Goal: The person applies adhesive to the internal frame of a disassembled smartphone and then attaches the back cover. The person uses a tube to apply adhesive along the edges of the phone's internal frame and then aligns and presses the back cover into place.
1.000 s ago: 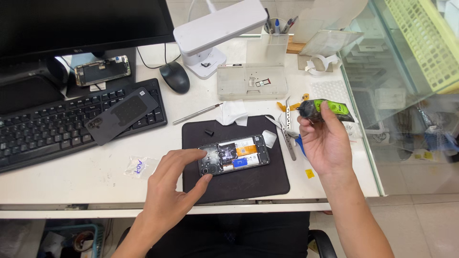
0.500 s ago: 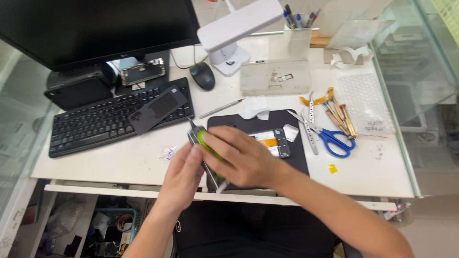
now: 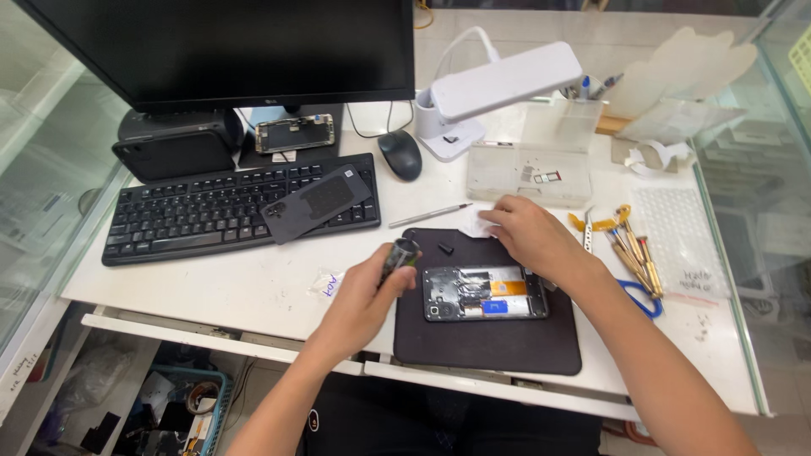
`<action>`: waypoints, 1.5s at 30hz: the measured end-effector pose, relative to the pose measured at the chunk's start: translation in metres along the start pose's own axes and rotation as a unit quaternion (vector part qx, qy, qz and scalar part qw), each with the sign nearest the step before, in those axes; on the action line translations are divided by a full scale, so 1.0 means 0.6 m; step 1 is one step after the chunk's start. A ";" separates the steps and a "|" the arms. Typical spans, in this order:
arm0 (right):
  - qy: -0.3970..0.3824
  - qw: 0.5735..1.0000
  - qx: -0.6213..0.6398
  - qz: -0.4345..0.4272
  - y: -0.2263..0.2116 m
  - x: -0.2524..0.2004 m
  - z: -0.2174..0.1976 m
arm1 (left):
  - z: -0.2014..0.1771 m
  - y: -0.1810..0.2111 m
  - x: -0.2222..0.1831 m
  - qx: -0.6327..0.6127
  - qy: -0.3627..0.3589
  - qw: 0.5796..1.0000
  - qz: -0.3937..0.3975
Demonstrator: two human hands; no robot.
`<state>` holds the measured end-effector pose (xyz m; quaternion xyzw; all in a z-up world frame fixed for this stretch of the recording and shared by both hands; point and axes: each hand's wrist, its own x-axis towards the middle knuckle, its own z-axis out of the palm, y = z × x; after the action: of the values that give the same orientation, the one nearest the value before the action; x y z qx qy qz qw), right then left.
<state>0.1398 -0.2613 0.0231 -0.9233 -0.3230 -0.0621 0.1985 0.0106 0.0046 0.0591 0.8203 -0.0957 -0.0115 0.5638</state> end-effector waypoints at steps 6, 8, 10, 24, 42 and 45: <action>0.071 0.946 0.308 0.069 -0.009 -0.003 -0.046 | 0.003 0.012 0.013 0.080 -0.009 0.997 0.007; 0.098 0.885 0.452 0.054 -0.024 -0.006 -0.065 | 0.008 0.012 0.017 0.083 -0.005 0.996 0.039; 0.105 0.856 0.505 0.019 -0.045 -0.010 -0.076 | 0.015 0.014 0.021 0.107 -0.007 0.992 0.072; 0.014 0.857 0.514 0.045 -0.103 -0.021 -0.072 | 0.043 0.022 0.021 0.146 -0.011 0.984 0.097; 0.204 0.905 0.371 -0.036 -0.063 -0.055 -0.083 | 0.030 0.021 -0.018 0.230 -0.002 0.967 0.106; 0.226 0.931 0.280 0.057 -0.035 -0.038 -0.069 | 0.025 0.018 -0.028 0.214 -0.014 0.973 0.086</action>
<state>0.1097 -0.2764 0.0624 -0.8089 -0.2209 -0.1644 0.5195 -0.0091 -0.0099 0.0621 0.9103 -0.1737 0.0463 0.3728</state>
